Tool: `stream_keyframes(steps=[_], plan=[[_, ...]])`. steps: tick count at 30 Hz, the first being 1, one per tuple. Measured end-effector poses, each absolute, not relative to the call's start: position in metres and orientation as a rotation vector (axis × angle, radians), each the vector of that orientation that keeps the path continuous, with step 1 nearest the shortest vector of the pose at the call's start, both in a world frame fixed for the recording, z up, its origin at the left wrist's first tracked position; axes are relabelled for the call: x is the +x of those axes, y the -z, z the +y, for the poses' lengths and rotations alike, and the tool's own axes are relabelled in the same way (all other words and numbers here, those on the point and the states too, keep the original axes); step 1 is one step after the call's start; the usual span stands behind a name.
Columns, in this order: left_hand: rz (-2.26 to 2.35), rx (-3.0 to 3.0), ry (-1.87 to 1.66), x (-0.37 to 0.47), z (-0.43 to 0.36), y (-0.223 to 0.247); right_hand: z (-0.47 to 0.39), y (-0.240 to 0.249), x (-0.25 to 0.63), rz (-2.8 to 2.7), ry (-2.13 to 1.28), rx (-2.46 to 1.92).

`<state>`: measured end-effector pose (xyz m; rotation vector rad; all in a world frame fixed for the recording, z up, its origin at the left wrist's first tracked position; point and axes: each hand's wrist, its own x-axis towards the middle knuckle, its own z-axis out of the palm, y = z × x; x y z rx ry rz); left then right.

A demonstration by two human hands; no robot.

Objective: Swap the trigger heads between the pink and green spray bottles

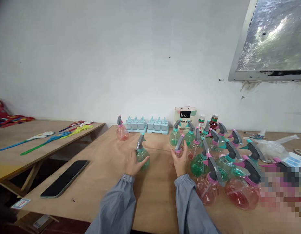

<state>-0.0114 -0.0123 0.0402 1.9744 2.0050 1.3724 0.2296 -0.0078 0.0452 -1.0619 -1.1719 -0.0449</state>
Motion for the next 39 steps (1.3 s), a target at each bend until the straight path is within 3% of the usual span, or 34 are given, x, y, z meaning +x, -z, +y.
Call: stream_keyframes(steps=[5,15,22,27,33,36,39], plan=[[2.019,1.975,-1.364,-0.011,-0.013,-0.041,0.002,-0.015,0.229,-1.284,0.428,-1.116],[1.983,1.97,-1.383,-0.011,-0.013,-0.041,0.018,0.003,0.233,-1.321,0.401,-1.444],[1.888,1.946,-1.466,-0.009,-0.01,-0.034,0.013,-0.012,0.221,-1.238,0.547,-1.292],[1.651,2.016,-1.451,0.023,-0.026,-0.026,-0.022,-0.036,0.194,-1.466,0.246,-0.936],[1.371,2.245,-1.266,0.059,-0.066,-0.009,-0.046,-0.066,0.18,-1.534,-0.19,-0.884],[1.208,2.399,-1.211,0.042,-0.061,-0.015,-0.049,-0.07,0.183,-1.505,-0.305,-0.869],[1.32,2.333,-1.391,-0.006,-0.02,-0.048,-0.05,-0.069,0.185,-1.439,-0.37,-0.852]])
